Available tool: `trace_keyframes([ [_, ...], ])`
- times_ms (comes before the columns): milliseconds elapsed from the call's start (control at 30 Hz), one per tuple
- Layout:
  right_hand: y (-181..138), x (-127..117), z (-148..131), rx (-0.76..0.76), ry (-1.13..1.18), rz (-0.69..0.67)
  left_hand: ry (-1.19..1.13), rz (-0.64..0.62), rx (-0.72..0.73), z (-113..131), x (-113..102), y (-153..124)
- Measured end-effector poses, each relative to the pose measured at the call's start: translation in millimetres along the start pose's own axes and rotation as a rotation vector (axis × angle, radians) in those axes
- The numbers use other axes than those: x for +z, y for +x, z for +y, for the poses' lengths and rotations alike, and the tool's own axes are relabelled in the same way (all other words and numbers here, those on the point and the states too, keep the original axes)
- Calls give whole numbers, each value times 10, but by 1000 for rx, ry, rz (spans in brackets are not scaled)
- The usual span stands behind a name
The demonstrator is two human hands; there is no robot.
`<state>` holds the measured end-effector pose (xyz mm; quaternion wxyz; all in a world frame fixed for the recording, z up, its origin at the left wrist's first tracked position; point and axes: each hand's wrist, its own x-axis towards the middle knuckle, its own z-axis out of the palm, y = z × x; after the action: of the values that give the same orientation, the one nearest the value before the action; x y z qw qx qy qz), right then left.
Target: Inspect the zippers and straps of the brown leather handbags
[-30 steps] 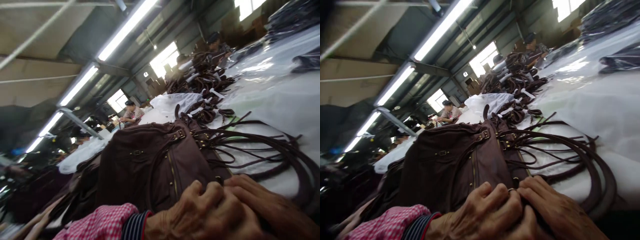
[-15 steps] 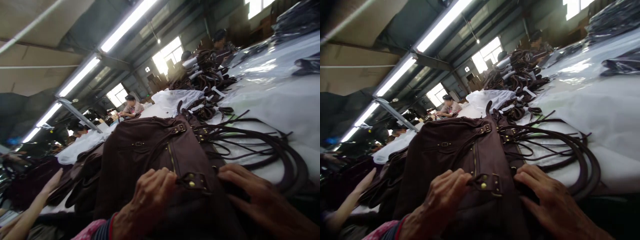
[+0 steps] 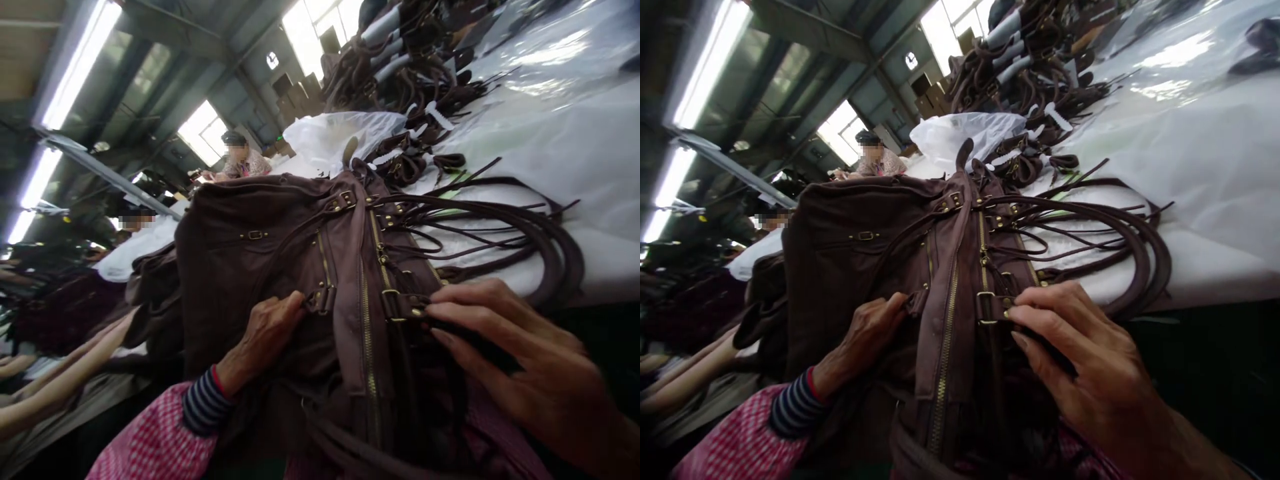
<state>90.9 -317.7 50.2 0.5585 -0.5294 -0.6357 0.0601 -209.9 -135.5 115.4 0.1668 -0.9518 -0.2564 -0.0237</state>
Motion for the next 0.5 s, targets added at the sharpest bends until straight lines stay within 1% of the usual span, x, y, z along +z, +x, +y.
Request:
trace_keyframes([
  [33, -19, -36, -54, 24, 39, -32, 1, -25, -4, 12, -30, 13],
  [100, -40, -87, -153, 88, 133, -138, 10, -56, -10, 30, -75, 31],
  [167, -37, -101, -243, 183, 214, -270, 21, -77, -5, 47, -102, 46],
  [267, -27, -69, -380, 334, 336, -517, 30, -100, 5, 93, -144, 85],
  [333, -65, -38, -468, 403, 431, -642, 22, -125, 6, 144, -192, 121],
  [400, -162, -26, -533, 439, 511, -679, 10, -155, 7, 202, -244, 160],
  [500, -366, -72, -579, 472, 522, -625, -14, -185, 2, 267, -289, 209],
])
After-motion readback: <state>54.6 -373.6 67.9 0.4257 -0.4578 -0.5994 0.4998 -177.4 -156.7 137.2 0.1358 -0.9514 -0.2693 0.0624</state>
